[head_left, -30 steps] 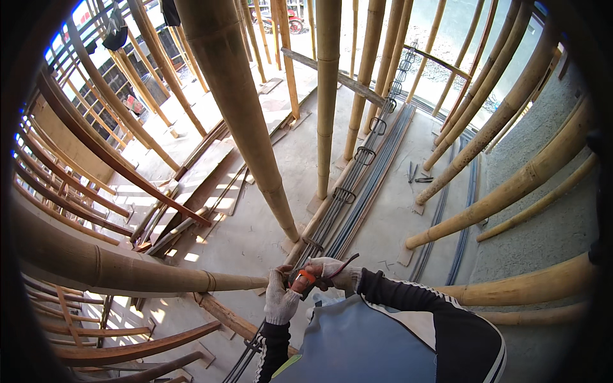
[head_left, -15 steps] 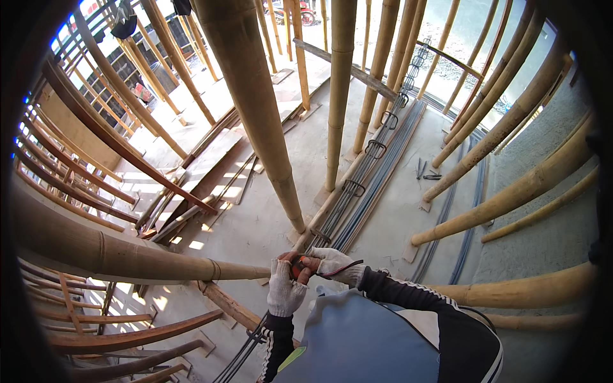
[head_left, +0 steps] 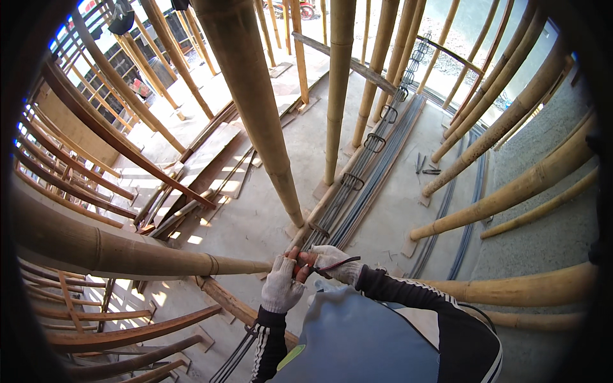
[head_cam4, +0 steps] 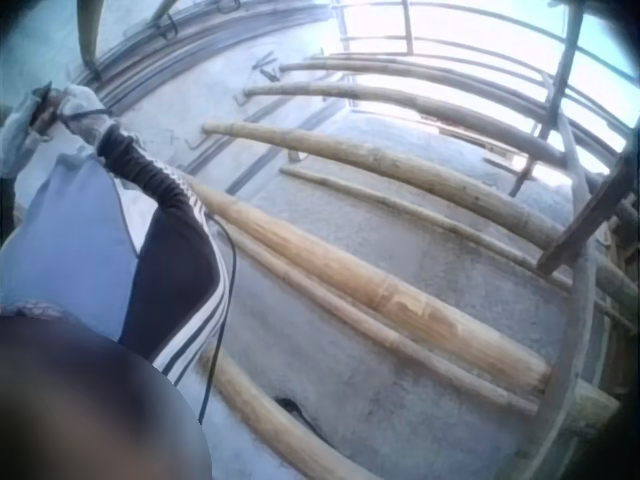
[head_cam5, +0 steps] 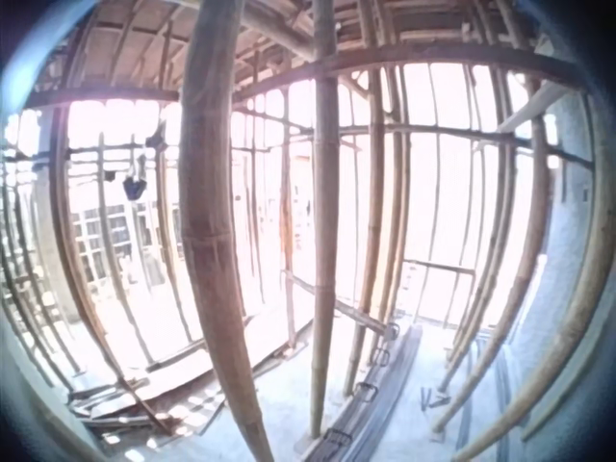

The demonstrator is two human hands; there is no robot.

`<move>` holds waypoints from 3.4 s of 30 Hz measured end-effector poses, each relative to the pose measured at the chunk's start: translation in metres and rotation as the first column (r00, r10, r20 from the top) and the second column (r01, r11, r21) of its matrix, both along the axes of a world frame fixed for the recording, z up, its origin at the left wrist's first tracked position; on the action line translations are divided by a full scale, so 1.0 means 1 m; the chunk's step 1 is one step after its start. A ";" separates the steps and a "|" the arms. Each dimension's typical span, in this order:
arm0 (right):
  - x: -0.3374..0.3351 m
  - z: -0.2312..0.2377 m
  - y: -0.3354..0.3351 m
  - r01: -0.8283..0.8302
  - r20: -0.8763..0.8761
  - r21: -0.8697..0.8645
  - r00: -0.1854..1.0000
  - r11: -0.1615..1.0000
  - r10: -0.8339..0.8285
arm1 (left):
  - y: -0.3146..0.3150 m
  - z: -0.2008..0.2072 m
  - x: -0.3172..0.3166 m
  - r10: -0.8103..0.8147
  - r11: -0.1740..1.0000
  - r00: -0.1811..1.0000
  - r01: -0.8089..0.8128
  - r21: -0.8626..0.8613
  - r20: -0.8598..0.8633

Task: The person measures several steel rods laid on a concrete floor using a tape measure. They repeatedly extend and retract the tape to check lengths, then lift and reposition the rods to measure different sections.

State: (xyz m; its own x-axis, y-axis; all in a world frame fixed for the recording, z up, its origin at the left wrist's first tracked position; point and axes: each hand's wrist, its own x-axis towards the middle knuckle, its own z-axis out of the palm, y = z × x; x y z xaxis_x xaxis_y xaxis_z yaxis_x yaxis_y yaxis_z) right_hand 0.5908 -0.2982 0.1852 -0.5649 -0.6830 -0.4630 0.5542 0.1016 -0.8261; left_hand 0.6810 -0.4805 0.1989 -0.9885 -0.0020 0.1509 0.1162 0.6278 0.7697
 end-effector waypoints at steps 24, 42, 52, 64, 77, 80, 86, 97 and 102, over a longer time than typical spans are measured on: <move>-0.049 0.028 0.036 0.207 -0.155 -0.056 0.965 0.977 -0.214 | -0.004 0.012 0.000 0.172 0.980 0.972 -0.186 -0.075 -0.161; -0.023 0.069 -0.005 -0.025 -0.862 0.177 0.479 0.984 0.167 | -0.007 0.006 0.002 0.124 0.975 0.964 -0.163 -0.153 -0.237; -0.029 0.061 -0.004 -0.095 -0.880 0.170 0.433 0.981 0.195 | -0.009 0.002 0.000 0.098 0.976 0.956 -0.146 -0.161 -0.275; -0.015 0.042 0.010 -0.029 -0.804 0.076 0.590 0.997 0.079 | 0.000 0.003 0.003 0.052 0.982 0.987 -0.078 -0.174 -0.149; -0.025 0.025 0.039 -0.014 -0.368 -0.088 0.930 0.996 -0.020 | 0.013 0.001 -0.016 -0.074 0.987 0.992 0.057 -0.153 -0.103; -0.041 0.015 0.055 0.011 -0.141 -0.145 0.989 0.989 -0.032 | 0.023 0.002 -0.035 -0.149 0.981 0.987 0.141 -0.135 -0.052; -0.075 -0.009 0.101 0.110 0.047 -0.228 0.994 0.968 -0.102 | 0.058 0.001 -0.086 -0.296 0.947 0.954 0.299 -0.113 0.042; -0.194 -0.058 0.206 0.359 0.102 -0.158 0.932 0.920 -0.346 | 0.176 -0.010 -0.237 -0.312 0.946 0.942 0.320 -0.054 0.121; -0.239 -0.060 0.271 0.368 0.375 -0.255 0.890 0.894 -0.260 | 0.241 -0.019 -0.300 -0.323 0.944 0.940 0.328 -0.038 0.109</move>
State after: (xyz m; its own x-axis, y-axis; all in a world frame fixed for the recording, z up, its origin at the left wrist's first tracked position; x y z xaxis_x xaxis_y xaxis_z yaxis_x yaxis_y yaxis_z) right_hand 0.3514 -0.0271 0.1253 -0.6295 -0.6330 -0.4506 0.7532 -0.3545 -0.5541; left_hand 0.3815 -0.2397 0.1801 -0.9438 0.3277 0.0425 0.2457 0.6100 0.7533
